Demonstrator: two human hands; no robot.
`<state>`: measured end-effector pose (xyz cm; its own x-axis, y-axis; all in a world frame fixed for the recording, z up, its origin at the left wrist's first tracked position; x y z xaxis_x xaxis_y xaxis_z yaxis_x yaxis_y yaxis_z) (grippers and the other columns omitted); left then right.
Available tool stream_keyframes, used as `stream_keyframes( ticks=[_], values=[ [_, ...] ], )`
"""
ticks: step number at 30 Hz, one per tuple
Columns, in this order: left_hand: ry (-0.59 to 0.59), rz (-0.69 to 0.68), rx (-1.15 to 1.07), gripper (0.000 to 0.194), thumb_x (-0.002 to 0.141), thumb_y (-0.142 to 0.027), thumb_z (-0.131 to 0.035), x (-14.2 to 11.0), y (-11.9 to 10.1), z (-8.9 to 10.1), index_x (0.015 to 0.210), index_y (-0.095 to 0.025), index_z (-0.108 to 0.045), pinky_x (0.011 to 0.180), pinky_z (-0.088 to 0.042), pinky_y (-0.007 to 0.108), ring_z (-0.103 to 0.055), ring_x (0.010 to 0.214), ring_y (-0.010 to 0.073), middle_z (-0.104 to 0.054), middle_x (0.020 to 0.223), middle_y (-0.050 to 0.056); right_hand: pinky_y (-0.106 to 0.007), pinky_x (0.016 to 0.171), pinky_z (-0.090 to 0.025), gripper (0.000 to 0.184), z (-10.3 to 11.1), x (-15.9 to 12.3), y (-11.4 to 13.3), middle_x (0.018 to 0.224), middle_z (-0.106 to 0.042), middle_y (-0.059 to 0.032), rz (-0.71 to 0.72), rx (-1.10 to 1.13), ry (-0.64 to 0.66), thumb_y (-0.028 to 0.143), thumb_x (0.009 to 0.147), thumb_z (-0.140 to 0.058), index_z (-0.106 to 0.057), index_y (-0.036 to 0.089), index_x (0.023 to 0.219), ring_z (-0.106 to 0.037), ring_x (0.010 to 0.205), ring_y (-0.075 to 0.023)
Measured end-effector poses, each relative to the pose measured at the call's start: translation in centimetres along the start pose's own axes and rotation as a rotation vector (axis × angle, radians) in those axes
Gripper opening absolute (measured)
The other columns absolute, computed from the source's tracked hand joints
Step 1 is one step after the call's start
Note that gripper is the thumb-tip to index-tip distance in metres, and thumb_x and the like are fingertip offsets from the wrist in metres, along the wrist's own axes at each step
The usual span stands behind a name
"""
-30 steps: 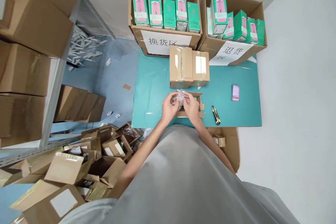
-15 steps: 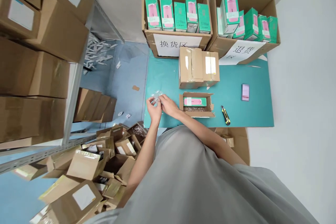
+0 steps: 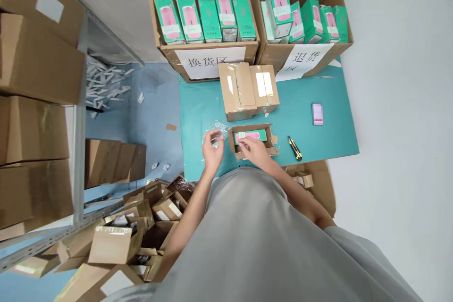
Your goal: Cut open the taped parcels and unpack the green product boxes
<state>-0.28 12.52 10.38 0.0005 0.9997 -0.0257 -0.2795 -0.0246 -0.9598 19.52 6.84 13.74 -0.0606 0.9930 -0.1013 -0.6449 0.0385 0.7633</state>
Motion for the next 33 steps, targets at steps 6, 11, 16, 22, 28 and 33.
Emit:
stream_keyframes(
  ticks=[6,11,16,22,28,33],
  values=[
    [0.593,-0.167,0.435,0.042,0.096,-0.019,-0.071,-0.7,-2.8,-9.8,0.139,-0.020,-0.070,0.112,-0.060,0.047,-0.072,0.126,0.0333,-0.073,0.138,0.017,-0.043,0.115,-0.051,0.035,3.4,1.2,-7.9,0.139,-0.076,-0.0212,-0.249,-0.416,0.152,0.011,0.109,-0.059,-0.076,0.010,0.139,-0.068,0.131,-0.0321],
    [0.699,0.002,0.953,0.042,0.099,-0.004,-0.055,-0.5,0.6,-13.3,0.139,-0.009,-0.067,0.105,-0.059,0.047,-0.063,0.132,0.0379,-0.063,0.143,0.029,-0.044,0.113,-0.046,0.039,2.6,2.6,-10.3,0.141,-0.074,-0.0268,-0.229,-0.646,0.270,0.004,0.105,-0.053,-0.077,0.008,0.136,-0.059,0.137,-0.0356],
    [0.652,0.017,0.995,0.050,0.103,0.002,-0.035,-0.3,1.4,-14.1,0.141,-0.005,-0.066,0.106,-0.057,0.046,-0.059,0.133,0.0362,-0.062,0.143,0.030,-0.049,0.114,-0.043,0.050,1.9,2.3,-11.7,0.148,-0.069,-0.0299,-0.191,-0.683,0.270,0.001,0.108,-0.041,-0.069,0.002,0.148,-0.058,0.137,-0.0359],
    [0.580,0.007,0.998,0.042,0.103,-0.002,-0.043,-0.2,1.3,-14.7,0.133,-0.006,-0.071,0.114,-0.053,0.048,-0.058,0.136,0.0365,-0.064,0.140,0.028,-0.048,0.115,-0.043,0.046,1.0,2.0,-12.3,0.144,-0.070,-0.0285,-0.176,-0.683,0.211,0.002,0.108,-0.042,-0.072,0.005,0.144,-0.059,0.136,-0.0344],
    [0.560,-0.033,1.019,0.047,0.099,0.000,-0.042,-0.8,0.3,-13.6,0.136,-0.007,-0.070,0.116,-0.051,0.049,-0.059,0.133,0.0371,-0.064,0.140,0.027,-0.048,0.113,-0.045,0.048,1.6,1.4,-11.6,0.146,-0.071,-0.0278,-0.177,-0.673,0.213,0.000,0.105,-0.045,-0.070,0.007,0.145,-0.060,0.136,-0.0348],
    [0.521,-0.133,1.030,0.064,0.083,0.002,-0.056,-1.4,-1.9,-12.1,0.145,-0.006,-0.067,0.119,-0.050,0.052,-0.055,0.138,0.0422,-0.060,0.143,0.027,-0.046,0.115,-0.046,0.059,3.9,0.4,-10.6,0.158,-0.066,-0.0259,-0.121,-0.634,0.219,0.000,0.097,-0.059,-0.062,0.007,0.155,-0.054,0.147,-0.0361]
  ],
)
Point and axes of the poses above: each hand's wrist, its own x-axis towards the middle knuckle, its own z-axis out of the back of the hand, y = z × x, the point moved 5 cm from there along x, towards the middle knuckle
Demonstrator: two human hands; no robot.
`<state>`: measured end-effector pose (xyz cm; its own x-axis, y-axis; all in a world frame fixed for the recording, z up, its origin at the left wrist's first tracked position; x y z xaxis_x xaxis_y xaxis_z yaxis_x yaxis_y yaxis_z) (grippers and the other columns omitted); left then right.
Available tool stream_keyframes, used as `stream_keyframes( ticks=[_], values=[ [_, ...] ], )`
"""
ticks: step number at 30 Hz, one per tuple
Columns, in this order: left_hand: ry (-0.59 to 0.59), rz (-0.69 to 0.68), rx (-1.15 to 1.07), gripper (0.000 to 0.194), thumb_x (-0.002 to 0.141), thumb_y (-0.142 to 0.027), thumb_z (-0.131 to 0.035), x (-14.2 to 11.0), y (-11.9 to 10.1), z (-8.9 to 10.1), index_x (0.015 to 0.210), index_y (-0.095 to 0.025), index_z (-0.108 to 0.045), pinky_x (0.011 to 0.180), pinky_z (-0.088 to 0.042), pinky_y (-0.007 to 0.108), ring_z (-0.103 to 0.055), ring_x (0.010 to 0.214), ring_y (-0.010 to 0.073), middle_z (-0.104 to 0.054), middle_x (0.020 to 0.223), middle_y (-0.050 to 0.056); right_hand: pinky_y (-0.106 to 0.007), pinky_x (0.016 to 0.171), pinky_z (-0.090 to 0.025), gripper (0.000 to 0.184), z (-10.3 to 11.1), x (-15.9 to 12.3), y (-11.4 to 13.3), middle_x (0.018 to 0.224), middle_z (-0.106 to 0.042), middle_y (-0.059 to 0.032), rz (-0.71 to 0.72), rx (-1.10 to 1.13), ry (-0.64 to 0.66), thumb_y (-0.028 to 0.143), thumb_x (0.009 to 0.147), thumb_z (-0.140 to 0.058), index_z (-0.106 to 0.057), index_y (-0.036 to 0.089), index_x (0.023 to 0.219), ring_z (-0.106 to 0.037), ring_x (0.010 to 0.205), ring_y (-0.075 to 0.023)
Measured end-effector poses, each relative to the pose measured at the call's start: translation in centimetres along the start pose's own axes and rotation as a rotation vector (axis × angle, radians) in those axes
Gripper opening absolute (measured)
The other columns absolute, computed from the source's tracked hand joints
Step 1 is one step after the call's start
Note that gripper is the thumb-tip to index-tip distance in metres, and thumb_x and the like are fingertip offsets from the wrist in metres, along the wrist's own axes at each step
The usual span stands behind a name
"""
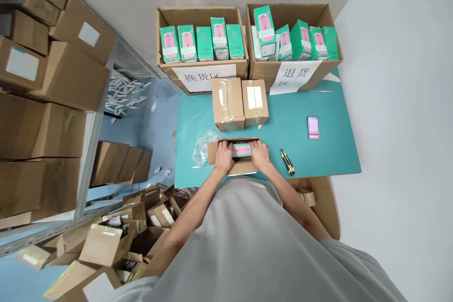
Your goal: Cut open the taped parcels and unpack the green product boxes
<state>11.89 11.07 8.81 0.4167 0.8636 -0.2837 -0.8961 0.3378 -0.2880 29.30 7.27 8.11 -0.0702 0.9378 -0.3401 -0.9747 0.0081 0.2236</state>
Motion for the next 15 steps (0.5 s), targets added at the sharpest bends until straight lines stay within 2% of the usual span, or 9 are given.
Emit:
stream_keyframes(
  ticks=[4,8,12,15],
  values=[
    [-0.086,-0.023,-0.029,0.068,0.081,-0.002,-0.064,-0.7,-0.4,2.5,0.149,-0.003,-0.065,0.125,-0.045,0.057,-0.049,0.146,0.0476,-0.055,0.146,0.030,-0.051,0.122,-0.047,0.071,1.9,-0.9,-0.7,0.165,-0.060,-0.0246,0.007,0.118,-0.055,0.003,0.092,-0.066,-0.055,0.008,0.162,-0.048,0.153,-0.0376],
    [-0.139,-0.006,-0.092,0.070,0.079,-0.006,-0.068,-0.9,-0.3,4.5,0.149,-0.011,-0.067,0.126,-0.044,0.064,-0.046,0.151,0.0486,-0.053,0.150,0.027,-0.050,0.129,-0.046,0.075,3.1,-1.3,-1.3,0.163,-0.062,-0.0203,0.033,0.278,-0.085,0.005,0.088,-0.066,-0.057,0.009,0.162,-0.052,0.151,-0.0365],
    [-0.165,-0.029,-0.267,0.080,0.075,-0.004,-0.069,-1.1,0.6,5.6,0.154,-0.016,-0.066,0.125,-0.051,0.057,-0.056,0.145,0.0428,-0.055,0.148,0.022,-0.049,0.130,-0.049,0.086,4.8,-1.7,-2.2,0.169,-0.056,-0.0186,0.087,0.445,-0.148,0.007,0.085,-0.067,-0.051,0.013,0.170,-0.058,0.151,-0.0339],
    [-0.235,-0.091,-0.497,0.089,0.075,-0.007,-0.070,-0.9,1.8,6.4,0.162,-0.020,-0.060,0.129,-0.051,0.053,-0.059,0.147,0.0376,-0.056,0.152,0.018,-0.048,0.125,-0.055,0.084,6.4,-2.2,-3.3,0.167,-0.059,-0.0128,0.127,0.615,-0.216,0.010,0.084,-0.069,-0.058,0.023,0.166,-0.061,0.150,-0.0319]
  ],
)
Point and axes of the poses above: each hand's wrist, its own x-axis towards the middle knuckle, its own z-axis out of the back of the hand, y = z × x, the point moved 5 cm from there along x, towards the middle knuckle
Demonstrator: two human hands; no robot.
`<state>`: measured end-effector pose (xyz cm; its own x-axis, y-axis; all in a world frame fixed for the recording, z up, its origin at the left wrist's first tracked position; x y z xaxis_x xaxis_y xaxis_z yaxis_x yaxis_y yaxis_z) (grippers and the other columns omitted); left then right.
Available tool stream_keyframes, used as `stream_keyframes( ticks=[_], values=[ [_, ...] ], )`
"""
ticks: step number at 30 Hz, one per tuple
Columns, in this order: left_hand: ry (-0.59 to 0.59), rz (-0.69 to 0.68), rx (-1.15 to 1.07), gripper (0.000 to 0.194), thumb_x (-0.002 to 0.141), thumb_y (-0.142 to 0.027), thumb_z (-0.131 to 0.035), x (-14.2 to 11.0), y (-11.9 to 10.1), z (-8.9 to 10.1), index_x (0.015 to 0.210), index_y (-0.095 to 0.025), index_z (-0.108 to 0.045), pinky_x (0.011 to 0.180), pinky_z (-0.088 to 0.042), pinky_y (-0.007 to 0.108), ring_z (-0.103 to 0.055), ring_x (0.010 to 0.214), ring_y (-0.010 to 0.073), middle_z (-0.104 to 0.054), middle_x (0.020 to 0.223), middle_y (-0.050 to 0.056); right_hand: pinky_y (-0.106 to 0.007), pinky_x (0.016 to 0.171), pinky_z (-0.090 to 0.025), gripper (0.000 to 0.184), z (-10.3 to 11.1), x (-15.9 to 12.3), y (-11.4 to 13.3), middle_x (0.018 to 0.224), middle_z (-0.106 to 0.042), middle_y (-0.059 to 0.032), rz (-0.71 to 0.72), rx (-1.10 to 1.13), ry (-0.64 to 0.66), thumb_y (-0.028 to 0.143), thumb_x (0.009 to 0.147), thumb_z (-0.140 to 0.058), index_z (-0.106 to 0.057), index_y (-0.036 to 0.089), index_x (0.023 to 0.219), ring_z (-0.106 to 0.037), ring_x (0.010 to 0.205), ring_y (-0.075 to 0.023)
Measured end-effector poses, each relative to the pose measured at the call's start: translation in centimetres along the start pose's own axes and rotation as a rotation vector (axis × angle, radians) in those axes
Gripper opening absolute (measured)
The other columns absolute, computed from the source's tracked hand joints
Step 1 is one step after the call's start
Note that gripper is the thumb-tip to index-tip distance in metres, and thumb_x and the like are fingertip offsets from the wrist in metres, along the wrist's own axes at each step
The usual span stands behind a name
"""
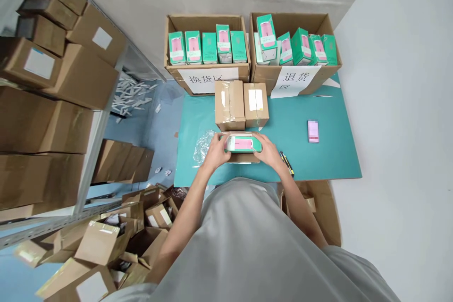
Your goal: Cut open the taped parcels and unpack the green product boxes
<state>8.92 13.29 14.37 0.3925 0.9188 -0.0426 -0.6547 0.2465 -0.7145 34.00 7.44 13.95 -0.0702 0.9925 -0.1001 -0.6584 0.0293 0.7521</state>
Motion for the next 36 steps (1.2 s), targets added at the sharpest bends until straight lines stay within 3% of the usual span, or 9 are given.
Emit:
stream_keyframes(
  ticks=[4,7,10,14,19,22,27,32,36],
  values=[
    [-0.162,0.096,-0.416,0.092,0.080,-0.020,-0.078,1.1,2.0,1.3,0.168,-0.024,-0.049,0.124,-0.056,0.054,-0.063,0.147,0.0356,-0.053,0.166,0.020,-0.047,0.109,-0.065,0.060,1.4,-0.2,-0.9,0.144,-0.073,-0.0090,-0.096,0.364,-0.106,0.026,0.080,-0.084,-0.074,0.025,0.139,-0.073,0.129,-0.0300],
    [-0.272,0.215,-0.649,0.089,0.081,-0.030,-0.087,1.1,2.5,0.9,0.163,-0.026,-0.052,0.120,-0.059,0.054,-0.064,0.148,0.0354,-0.053,0.170,0.021,-0.043,0.096,-0.069,0.052,0.3,-0.8,-1.4,0.128,-0.078,-0.0064,-0.254,0.755,-0.148,0.044,0.079,-0.092,-0.075,0.025,0.124,-0.078,0.106,-0.0246],
    [-0.198,0.296,-0.830,0.078,0.084,-0.041,-0.089,-0.2,0.9,-1.6,0.154,-0.027,-0.056,0.111,-0.066,0.054,-0.072,0.138,0.0335,-0.062,0.161,0.021,-0.039,0.088,-0.072,0.055,-1.9,-1.7,-1.1,0.118,-0.079,-0.0034,-0.382,1.103,-0.148,0.052,0.077,-0.096,-0.072,0.027,0.120,-0.080,0.095,-0.0211],
    [-0.065,0.369,-0.984,0.074,0.084,-0.056,-0.090,-2.6,-2.4,-5.9,0.143,-0.023,-0.059,0.099,-0.070,0.051,-0.078,0.127,0.0325,-0.071,0.147,0.021,-0.039,0.094,-0.072,0.061,-3.6,-2.5,-0.5,0.113,-0.081,-0.0012,-0.423,1.339,-0.157,0.053,0.074,-0.101,-0.068,0.028,0.119,-0.083,0.096,-0.0214],
    [-0.173,0.414,-0.977,0.079,0.074,-0.060,-0.097,-3.5,-3.8,-7.9,0.134,-0.021,-0.063,0.099,-0.069,0.049,-0.080,0.116,0.0297,-0.077,0.136,0.019,-0.038,0.098,-0.071,0.062,-3.4,-2.9,-1.0,0.111,-0.082,-0.0009,-0.394,1.370,-0.152,0.052,0.075,-0.101,-0.069,0.028,0.122,-0.083,0.101,-0.0214],
    [-0.264,0.372,-0.974,0.077,0.071,-0.057,-0.101,-3.4,-4.2,-7.7,0.130,-0.022,-0.066,0.106,-0.065,0.048,-0.079,0.118,0.0282,-0.078,0.133,0.016,-0.041,0.102,-0.070,0.062,-2.9,-2.9,-1.2,0.115,-0.082,-0.0024,-0.355,1.332,-0.134,0.057,0.077,-0.100,-0.071,0.029,0.123,-0.082,0.109,-0.0244],
    [-0.372,0.362,-0.953,0.074,0.067,-0.046,-0.104,-3.5,-4.5,-7.1,0.127,-0.023,-0.068,0.107,-0.060,0.043,-0.076,0.119,0.0273,-0.076,0.132,0.013,-0.041,0.104,-0.068,0.064,-2.6,-2.8,-0.4,0.140,-0.078,-0.0056,-0.291,1.198,-0.158,0.061,0.077,-0.099,-0.072,0.030,0.126,-0.077,0.125,-0.0271],
    [-0.412,0.340,-0.927,0.070,0.066,-0.043,-0.103,-3.9,-6.1,-7.9,0.120,-0.024,-0.062,0.095,-0.062,0.036,-0.073,0.115,0.0249,-0.071,0.130,0.011,-0.044,0.106,-0.064,0.083,-2.9,-2.6,0.6,0.139,-0.077,-0.0097,-0.222,0.992,-0.249,0.060,0.069,-0.103,-0.066,0.029,0.137,-0.075,0.125,-0.0311],
    [-0.316,0.309,-0.939,0.074,0.062,-0.038,-0.106,-4.2,-7.6,-8.6,0.118,-0.026,-0.060,0.089,-0.065,0.033,-0.073,0.117,0.0253,-0.069,0.129,0.009,-0.047,0.105,-0.063,0.076,-2.5,-2.7,-0.2,0.126,-0.080,-0.0086,-0.255,0.817,-0.335,0.062,0.072,-0.098,-0.067,0.026,0.132,-0.075,0.116,-0.0319]
  ],
)
Point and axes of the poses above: each hand's wrist, its own x-axis towards the middle knuckle, its own z-axis out of the back of the hand, y = z × x, the point moved 5 cm from there along x, towards the middle knuckle
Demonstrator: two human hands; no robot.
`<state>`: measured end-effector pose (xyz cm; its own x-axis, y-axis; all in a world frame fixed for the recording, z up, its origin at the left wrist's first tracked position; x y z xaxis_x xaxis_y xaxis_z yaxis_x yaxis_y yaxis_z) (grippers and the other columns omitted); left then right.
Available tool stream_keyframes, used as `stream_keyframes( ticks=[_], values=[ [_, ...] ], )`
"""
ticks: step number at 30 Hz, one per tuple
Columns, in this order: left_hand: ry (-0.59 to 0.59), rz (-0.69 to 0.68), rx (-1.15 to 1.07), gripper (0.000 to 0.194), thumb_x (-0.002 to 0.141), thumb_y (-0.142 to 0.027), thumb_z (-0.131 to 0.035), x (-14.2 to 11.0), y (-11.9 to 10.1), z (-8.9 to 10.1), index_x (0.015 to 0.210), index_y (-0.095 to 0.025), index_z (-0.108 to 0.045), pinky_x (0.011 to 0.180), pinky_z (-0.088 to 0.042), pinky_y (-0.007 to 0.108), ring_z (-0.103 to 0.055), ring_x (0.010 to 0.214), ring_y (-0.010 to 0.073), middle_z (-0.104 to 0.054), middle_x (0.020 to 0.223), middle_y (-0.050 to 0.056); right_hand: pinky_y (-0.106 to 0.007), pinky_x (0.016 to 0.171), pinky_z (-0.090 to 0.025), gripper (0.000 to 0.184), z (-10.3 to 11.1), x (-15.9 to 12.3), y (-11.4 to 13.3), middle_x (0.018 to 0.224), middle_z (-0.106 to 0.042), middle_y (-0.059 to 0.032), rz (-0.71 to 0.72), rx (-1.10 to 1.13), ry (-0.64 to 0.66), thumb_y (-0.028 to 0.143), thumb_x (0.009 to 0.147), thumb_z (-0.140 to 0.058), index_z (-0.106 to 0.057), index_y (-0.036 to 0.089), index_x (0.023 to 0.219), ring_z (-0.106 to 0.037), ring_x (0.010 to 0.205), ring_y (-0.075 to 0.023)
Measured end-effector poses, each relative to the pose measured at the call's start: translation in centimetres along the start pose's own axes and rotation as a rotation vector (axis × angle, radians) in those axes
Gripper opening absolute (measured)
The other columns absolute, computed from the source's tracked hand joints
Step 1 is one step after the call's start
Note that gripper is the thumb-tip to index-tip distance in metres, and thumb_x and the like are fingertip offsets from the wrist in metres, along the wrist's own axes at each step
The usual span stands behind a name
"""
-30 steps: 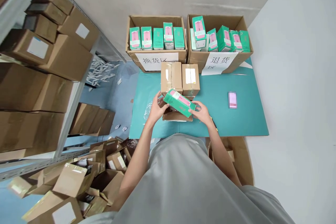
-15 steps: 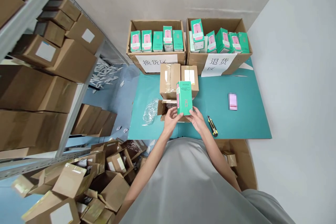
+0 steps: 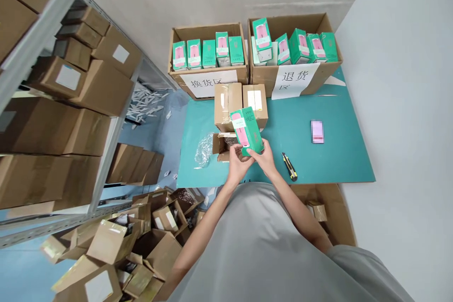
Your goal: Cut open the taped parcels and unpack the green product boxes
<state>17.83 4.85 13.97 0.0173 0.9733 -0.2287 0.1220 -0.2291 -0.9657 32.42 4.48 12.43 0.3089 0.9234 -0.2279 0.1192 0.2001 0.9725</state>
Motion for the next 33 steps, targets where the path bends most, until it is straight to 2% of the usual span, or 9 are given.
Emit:
stream_keyframes(
  ticks=[3,6,8,12,15,18,23,26,33],
  values=[
    [0.053,0.026,-0.018,0.081,0.063,-0.037,-0.108,0.9,-1.0,1.4,0.131,-0.027,-0.064,0.100,-0.065,0.039,-0.072,0.125,0.0292,-0.069,0.137,0.011,-0.046,0.103,-0.063,0.068,1.6,0.2,0.2,0.122,-0.080,-0.0072,0.015,-0.046,0.012,0.061,0.075,-0.094,-0.069,0.026,0.127,-0.075,0.112,-0.0309],
    [0.013,0.047,-0.077,0.102,0.067,-0.037,-0.107,3.5,-2.7,5.0,0.156,-0.035,-0.057,0.107,-0.064,0.042,-0.066,0.141,0.0341,-0.059,0.161,0.014,-0.046,0.103,-0.063,0.064,3.3,0.2,0.8,0.123,-0.080,-0.0070,0.021,-0.059,0.163,0.058,0.075,-0.094,-0.073,0.026,0.127,-0.075,0.112,-0.0313],
    [0.077,0.058,-0.087,0.108,0.070,-0.037,-0.105,5.2,-3.9,7.1,0.165,-0.040,-0.051,0.106,-0.065,0.041,-0.061,0.149,0.0357,-0.052,0.172,0.011,-0.047,0.104,-0.063,0.068,4.2,0.1,1.4,0.126,-0.080,-0.0073,0.025,-0.072,0.276,0.056,0.073,-0.098,-0.074,0.026,0.130,-0.075,0.116,-0.0323],
    [0.259,0.112,-0.012,0.098,0.071,-0.038,-0.101,6.1,-4.7,8.8,0.160,-0.032,-0.060,0.100,-0.066,0.039,-0.069,0.138,0.0347,-0.066,0.157,0.012,-0.046,0.102,-0.065,0.084,5.5,1.0,2.3,0.135,-0.076,-0.0086,0.043,-0.049,0.325,0.058,0.070,-0.102,-0.069,0.029,0.142,-0.076,0.116,-0.0313],
    [0.245,0.170,0.055,0.087,0.074,-0.045,-0.099,4.6,-3.7,8.5,0.152,-0.029,-0.064,0.086,-0.067,0.035,-0.076,0.118,0.0308,-0.073,0.142,0.012,-0.044,0.094,-0.067,0.085,6.5,2.9,2.9,0.133,-0.074,-0.0082,0.070,-0.023,0.113,0.064,0.068,-0.102,-0.064,0.030,0.137,-0.077,0.104,-0.0268],
    [0.233,0.257,0.073,0.088,0.072,-0.049,-0.100,1.8,-1.6,6.9,0.149,-0.030,-0.064,0.077,-0.068,0.036,-0.076,0.106,0.0282,-0.072,0.134,0.010,-0.045,0.101,-0.064,0.065,6.6,4.7,3.8,0.120,-0.076,-0.0073,0.155,-0.062,-0.039,0.070,0.073,-0.097,-0.066,0.028,0.112,-0.075,0.108,-0.0277],
    [0.211,0.289,0.015,0.074,0.059,-0.047,-0.107,-2.5,2.2,3.9,0.117,-0.025,-0.067,0.081,-0.068,0.038,-0.071,0.105,0.0247,-0.066,0.129,0.007,-0.049,0.106,-0.060,0.054,4.5,6.3,4.4,0.106,-0.080,-0.0069,0.228,-0.160,0.044,0.073,0.080,-0.089,-0.071,0.026,0.098,-0.075,0.105,-0.0293],
    [0.159,0.309,-0.023,0.075,0.055,-0.046,-0.108,-3.7,3.6,3.2,0.112,-0.025,-0.064,0.083,-0.068,0.036,-0.071,0.106,0.0230,-0.064,0.126,0.005,-0.049,0.104,-0.060,0.053,3.4,6.3,4.5,0.106,-0.083,-0.0071,0.248,-0.193,0.095,0.075,0.083,-0.086,-0.074,0.026,0.098,-0.075,0.105,-0.0295],
    [0.148,0.358,-0.125,0.075,0.061,-0.043,-0.108,-3.9,2.9,3.3,0.121,-0.026,-0.065,0.085,-0.070,0.037,-0.074,0.106,0.0226,-0.068,0.130,0.005,-0.047,0.112,-0.058,0.063,3.7,6.1,4.5,0.117,-0.083,-0.0084,0.265,-0.105,0.058,0.087,0.086,-0.078,-0.076,0.027,0.106,-0.074,0.116,-0.0300]
  ],
)
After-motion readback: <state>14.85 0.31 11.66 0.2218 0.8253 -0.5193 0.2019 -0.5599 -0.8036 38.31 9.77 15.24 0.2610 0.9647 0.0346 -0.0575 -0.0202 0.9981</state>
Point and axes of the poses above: each hand's wrist, its own x-axis towards the middle knuckle, its own z-axis out of the back of the hand, y = z × x, the point moved 5 cm from there along x, towards the middle knuckle
